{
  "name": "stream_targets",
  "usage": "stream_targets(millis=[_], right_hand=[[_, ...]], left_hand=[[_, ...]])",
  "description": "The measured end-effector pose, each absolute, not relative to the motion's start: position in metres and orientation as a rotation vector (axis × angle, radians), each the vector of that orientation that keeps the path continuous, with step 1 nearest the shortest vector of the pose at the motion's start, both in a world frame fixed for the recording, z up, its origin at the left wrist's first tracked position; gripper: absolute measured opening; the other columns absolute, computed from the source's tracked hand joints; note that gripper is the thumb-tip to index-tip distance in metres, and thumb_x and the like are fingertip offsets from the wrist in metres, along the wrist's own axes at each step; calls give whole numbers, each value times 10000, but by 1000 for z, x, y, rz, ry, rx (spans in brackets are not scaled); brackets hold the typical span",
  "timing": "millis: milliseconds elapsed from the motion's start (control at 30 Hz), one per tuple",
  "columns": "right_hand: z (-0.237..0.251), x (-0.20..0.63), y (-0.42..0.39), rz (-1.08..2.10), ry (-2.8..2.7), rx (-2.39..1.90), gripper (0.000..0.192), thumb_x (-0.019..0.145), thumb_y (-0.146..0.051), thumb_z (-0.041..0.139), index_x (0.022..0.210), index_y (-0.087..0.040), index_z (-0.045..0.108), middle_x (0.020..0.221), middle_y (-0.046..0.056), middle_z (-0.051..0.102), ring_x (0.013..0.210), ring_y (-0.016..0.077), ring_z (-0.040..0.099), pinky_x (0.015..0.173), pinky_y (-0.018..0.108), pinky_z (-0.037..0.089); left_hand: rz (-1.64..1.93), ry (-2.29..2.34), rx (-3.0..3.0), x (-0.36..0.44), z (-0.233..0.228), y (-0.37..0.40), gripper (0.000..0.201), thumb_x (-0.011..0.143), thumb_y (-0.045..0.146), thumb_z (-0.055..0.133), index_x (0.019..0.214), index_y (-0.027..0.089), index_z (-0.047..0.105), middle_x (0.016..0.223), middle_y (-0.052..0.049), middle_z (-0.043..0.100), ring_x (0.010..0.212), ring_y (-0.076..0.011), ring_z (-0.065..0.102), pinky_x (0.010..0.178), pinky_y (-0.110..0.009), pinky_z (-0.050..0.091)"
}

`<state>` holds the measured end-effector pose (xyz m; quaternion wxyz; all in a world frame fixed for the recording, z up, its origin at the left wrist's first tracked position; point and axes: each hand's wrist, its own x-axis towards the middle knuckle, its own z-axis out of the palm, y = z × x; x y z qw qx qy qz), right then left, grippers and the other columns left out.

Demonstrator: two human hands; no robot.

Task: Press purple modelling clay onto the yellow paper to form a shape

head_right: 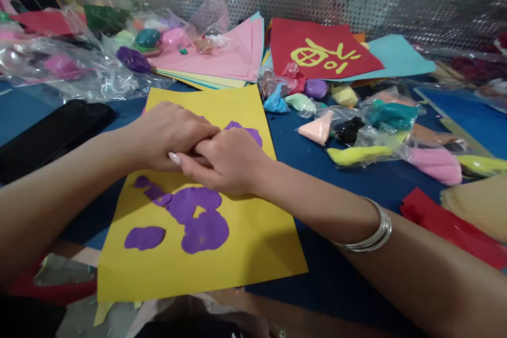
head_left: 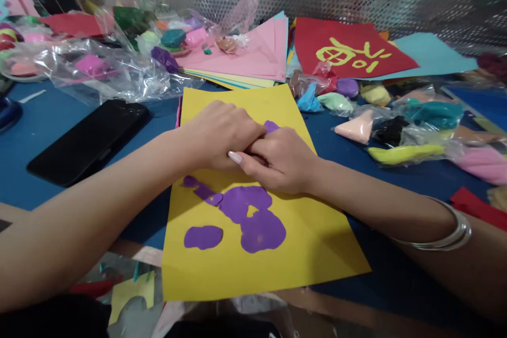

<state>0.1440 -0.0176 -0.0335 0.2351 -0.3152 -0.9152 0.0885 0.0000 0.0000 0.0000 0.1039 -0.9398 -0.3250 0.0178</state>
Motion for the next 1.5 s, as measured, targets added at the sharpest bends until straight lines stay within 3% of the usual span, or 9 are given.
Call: stream_targets(millis=[500,767,1100,1367,1500], right_hand=[[-33,145,-18,230,-2510,-863,521,842,-443,304,499,-152,567,446,-18,384,449,67,256,487,246,140],[-34,144,-17,231,-2518,-888,543,844,-455,296,481,-149,561,448,-13,405,446,64,272,489,250,149],[-35,145,-16,177,-2448,-895,546,821,-490,312,440,-148,502,425,-20,369,429,54,279,485,237,186],[-37,145,-19,-11,-2312,-630,502,823,-400,367,384,-166,436,364,-29,355,400,53,321,431,211,223],[-31,146,-23,-14,-2266,-638,494,839,-366,308,397,-184,433,362,-26,383,381,60,333,427,224,250]], left_hand=[[-27,-914,-2800,-2,-2,1,196,671,346,442,650,166,517,517,-14,546,398,-79,367,447,-255,140],[77,-987,-2770,1,-1,2,215,688,340,440,710,170,569,571,-37,579,477,-143,492,451,-250,175],[93,-1017,-2745,5,2,-1,228,730,320,394,692,167,559,556,-26,545,478,-123,444,460,-254,161],[-221,-881,-2816,3,1,-3,198,605,366,398,565,185,466,450,-5,442,403,-112,368,435,-260,154],[-362,-774,-2883,1,5,-8,204,627,375,356,563,201,440,447,-3,437,402,-109,318,445,-268,182]])
